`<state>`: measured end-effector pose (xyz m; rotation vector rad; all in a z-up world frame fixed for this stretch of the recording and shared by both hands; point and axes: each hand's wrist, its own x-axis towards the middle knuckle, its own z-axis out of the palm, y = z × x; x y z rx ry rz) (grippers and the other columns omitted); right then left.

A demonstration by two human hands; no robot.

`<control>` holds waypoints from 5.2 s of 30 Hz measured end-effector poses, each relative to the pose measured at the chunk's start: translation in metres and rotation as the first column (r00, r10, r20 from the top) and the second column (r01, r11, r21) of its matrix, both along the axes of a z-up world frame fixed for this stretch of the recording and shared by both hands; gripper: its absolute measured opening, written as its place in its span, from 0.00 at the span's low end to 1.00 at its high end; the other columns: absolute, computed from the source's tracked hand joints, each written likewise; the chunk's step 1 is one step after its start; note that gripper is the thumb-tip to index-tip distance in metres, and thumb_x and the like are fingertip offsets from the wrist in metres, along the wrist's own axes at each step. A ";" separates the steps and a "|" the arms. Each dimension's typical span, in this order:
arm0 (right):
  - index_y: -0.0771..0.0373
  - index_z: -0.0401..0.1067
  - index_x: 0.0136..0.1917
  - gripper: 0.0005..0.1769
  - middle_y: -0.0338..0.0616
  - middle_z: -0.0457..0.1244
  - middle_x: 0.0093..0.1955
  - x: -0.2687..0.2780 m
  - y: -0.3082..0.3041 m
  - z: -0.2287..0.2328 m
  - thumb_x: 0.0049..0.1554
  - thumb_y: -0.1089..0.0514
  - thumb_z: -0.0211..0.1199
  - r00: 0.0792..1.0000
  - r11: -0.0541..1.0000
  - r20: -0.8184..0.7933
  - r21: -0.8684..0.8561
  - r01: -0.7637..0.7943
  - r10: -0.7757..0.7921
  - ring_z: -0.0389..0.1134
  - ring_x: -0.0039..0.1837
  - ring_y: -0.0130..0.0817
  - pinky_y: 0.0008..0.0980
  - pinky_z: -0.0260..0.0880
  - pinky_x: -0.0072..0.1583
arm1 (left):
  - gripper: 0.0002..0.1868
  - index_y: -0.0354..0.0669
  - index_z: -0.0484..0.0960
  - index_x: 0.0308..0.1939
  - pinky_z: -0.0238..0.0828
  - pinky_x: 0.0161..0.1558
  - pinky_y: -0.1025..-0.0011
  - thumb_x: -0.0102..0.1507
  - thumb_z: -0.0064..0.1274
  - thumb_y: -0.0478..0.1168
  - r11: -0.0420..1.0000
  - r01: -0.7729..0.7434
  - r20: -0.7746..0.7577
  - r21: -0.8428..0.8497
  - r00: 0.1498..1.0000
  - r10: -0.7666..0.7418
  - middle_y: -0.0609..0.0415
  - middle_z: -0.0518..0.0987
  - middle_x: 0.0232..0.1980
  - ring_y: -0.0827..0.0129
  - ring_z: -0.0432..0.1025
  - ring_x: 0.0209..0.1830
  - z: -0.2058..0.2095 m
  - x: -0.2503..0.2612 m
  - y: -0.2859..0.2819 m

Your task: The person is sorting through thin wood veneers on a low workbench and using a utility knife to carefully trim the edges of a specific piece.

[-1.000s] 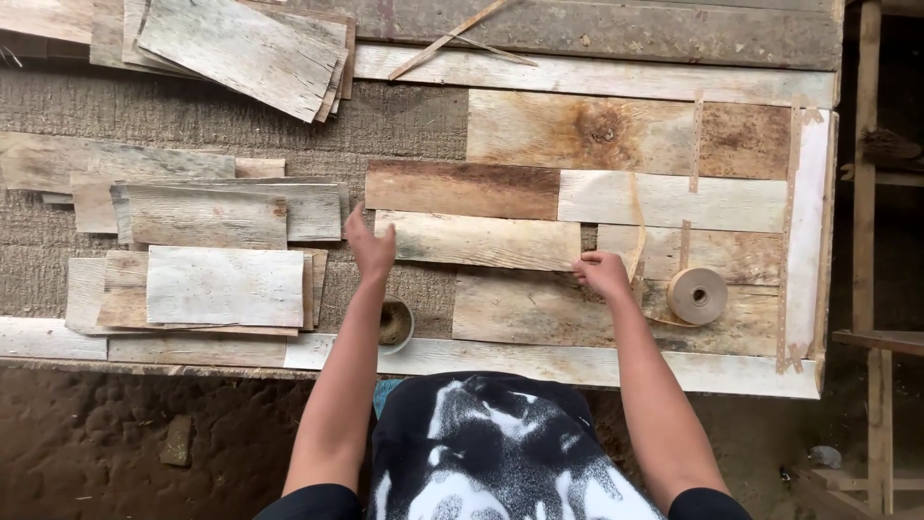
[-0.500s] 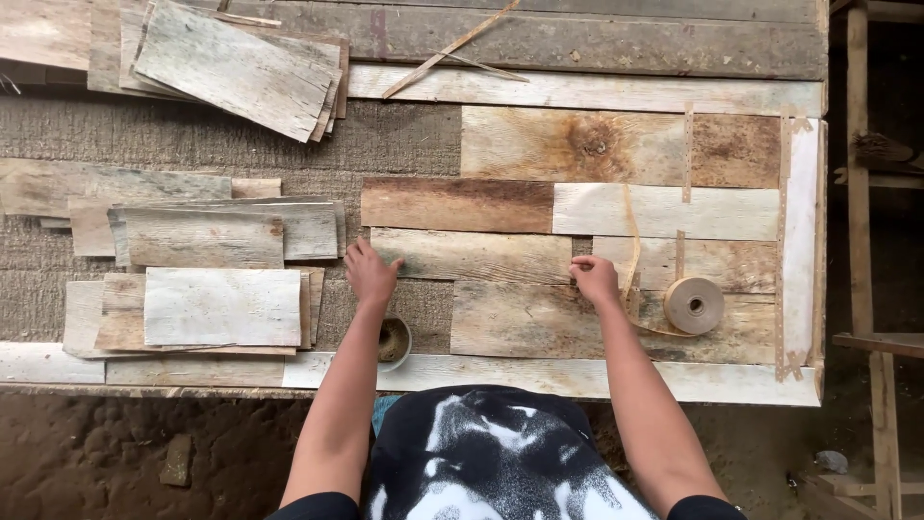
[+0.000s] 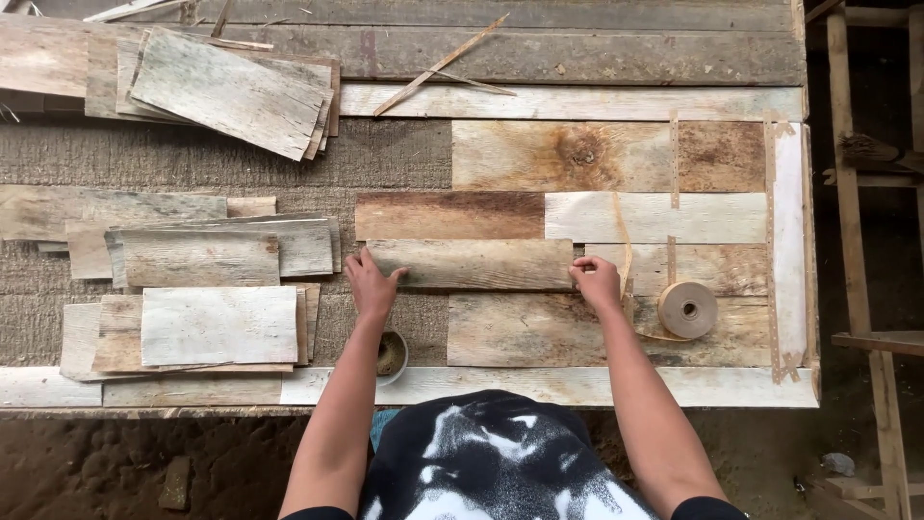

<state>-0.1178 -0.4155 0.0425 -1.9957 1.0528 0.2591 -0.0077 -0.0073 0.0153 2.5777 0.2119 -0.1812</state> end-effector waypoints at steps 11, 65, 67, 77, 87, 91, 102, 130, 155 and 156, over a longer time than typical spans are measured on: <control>0.46 0.82 0.51 0.15 0.29 0.73 0.47 -0.015 -0.024 -0.028 0.48 0.52 0.68 0.995 0.995 -0.103 -0.099 -0.022 0.012 0.74 0.54 0.39 0.40 0.74 0.58 | 0.47 0.33 0.69 0.66 0.69 0.62 0.55 0.51 0.74 0.51 0.998 0.053 -0.090 -0.021 0.994 -0.055 0.43 0.65 0.57 0.46 0.66 0.60 -0.008 0.000 -0.016; 0.47 0.81 0.52 0.17 0.28 0.73 0.47 -0.013 -0.035 -0.051 0.48 0.47 0.68 0.992 0.994 -0.124 -0.104 -0.028 0.015 0.73 0.58 0.38 0.40 0.72 0.60 | 0.41 0.41 0.71 0.64 0.69 0.65 0.53 0.51 0.74 0.45 0.999 -0.024 -0.134 -0.029 0.991 0.019 0.45 0.67 0.59 0.44 0.67 0.62 -0.032 -0.001 -0.019; 0.47 0.81 0.52 0.17 0.28 0.73 0.47 -0.013 -0.030 -0.044 0.48 0.47 0.68 0.993 0.995 -0.118 -0.098 -0.031 0.019 0.73 0.58 0.38 0.41 0.72 0.60 | 0.41 0.41 0.71 0.64 0.70 0.64 0.54 0.51 0.74 0.46 0.999 -0.024 -0.124 -0.031 0.992 0.020 0.45 0.67 0.59 0.43 0.68 0.62 -0.038 0.000 -0.018; 0.47 0.80 0.53 0.17 0.28 0.73 0.49 -0.012 -0.022 -0.025 0.49 0.47 0.68 0.990 0.994 -0.139 -0.102 -0.024 0.010 0.72 0.60 0.40 0.42 0.72 0.61 | 0.43 0.40 0.69 0.66 0.70 0.64 0.52 0.51 0.74 0.46 0.999 -0.011 -0.100 -0.049 0.995 0.006 0.44 0.68 0.59 0.43 0.68 0.62 -0.041 -0.002 -0.017; 0.53 0.78 0.57 0.17 0.39 0.71 0.56 -0.019 0.003 -0.015 0.57 0.48 0.61 0.997 0.992 0.055 -0.117 0.056 -0.050 0.70 0.63 0.45 0.47 0.70 0.63 | 0.19 0.50 0.78 0.56 0.75 0.55 0.56 0.64 0.60 0.49 0.998 0.039 0.018 -0.049 0.999 -0.038 0.53 0.70 0.54 0.54 0.71 0.59 -0.033 -0.028 0.021; 0.50 0.80 0.46 0.13 0.37 0.71 0.38 -0.037 0.036 -0.007 0.58 0.45 0.59 0.997 1.000 0.078 -0.006 -0.018 0.018 0.72 0.46 0.36 0.39 0.71 0.52 | 0.14 0.46 0.79 0.56 0.75 0.57 0.57 0.72 0.48 0.48 0.962 -0.039 -0.101 -0.270 0.995 0.012 0.50 0.73 0.54 0.54 0.74 0.60 -0.003 -0.063 0.054; 0.57 0.81 0.40 0.14 0.42 0.70 0.30 -0.079 0.096 0.001 0.57 0.52 0.57 0.977 0.969 0.126 0.154 -0.192 0.173 0.70 0.33 0.29 0.29 0.70 0.41 | 0.16 0.47 0.80 0.56 0.76 0.54 0.49 0.73 0.42 0.50 0.988 0.022 -0.100 -0.151 0.994 -0.037 0.47 0.76 0.52 0.46 0.75 0.55 -0.003 -0.120 0.106; 0.59 0.80 0.42 0.16 0.41 0.71 0.34 -0.160 0.167 0.022 0.58 0.49 0.57 0.996 0.987 -0.028 0.132 0.093 -0.090 0.72 0.40 0.31 0.31 0.70 0.46 | 0.13 0.47 0.68 0.53 0.76 0.49 0.44 0.66 0.35 0.32 0.851 0.524 -0.184 -0.037 0.833 -0.521 0.42 0.72 0.52 0.36 0.76 0.48 -0.023 -0.078 0.083; 0.59 0.76 0.50 0.13 0.44 0.72 0.49 -0.079 -0.083 -0.015 0.59 0.51 0.57 0.990 0.980 0.130 -0.180 0.084 -0.061 0.73 0.56 0.45 0.45 0.73 0.57 | 0.13 0.31 0.72 0.55 0.76 0.49 0.46 0.67 0.39 0.27 0.959 0.130 -0.127 -0.251 0.978 -0.166 0.35 0.78 0.46 0.38 0.76 0.49 0.033 -0.116 -0.039; 0.59 0.76 0.50 0.13 0.44 0.72 0.49 -0.072 -0.088 -0.012 0.59 0.51 0.57 0.990 0.981 0.133 -0.179 0.070 -0.046 0.73 0.56 0.45 0.45 0.73 0.57 | 0.13 0.31 0.72 0.55 0.76 0.49 0.46 0.67 0.39 0.27 0.961 0.117 -0.124 -0.250 0.981 -0.151 0.35 0.78 0.46 0.38 0.76 0.49 0.037 -0.118 -0.048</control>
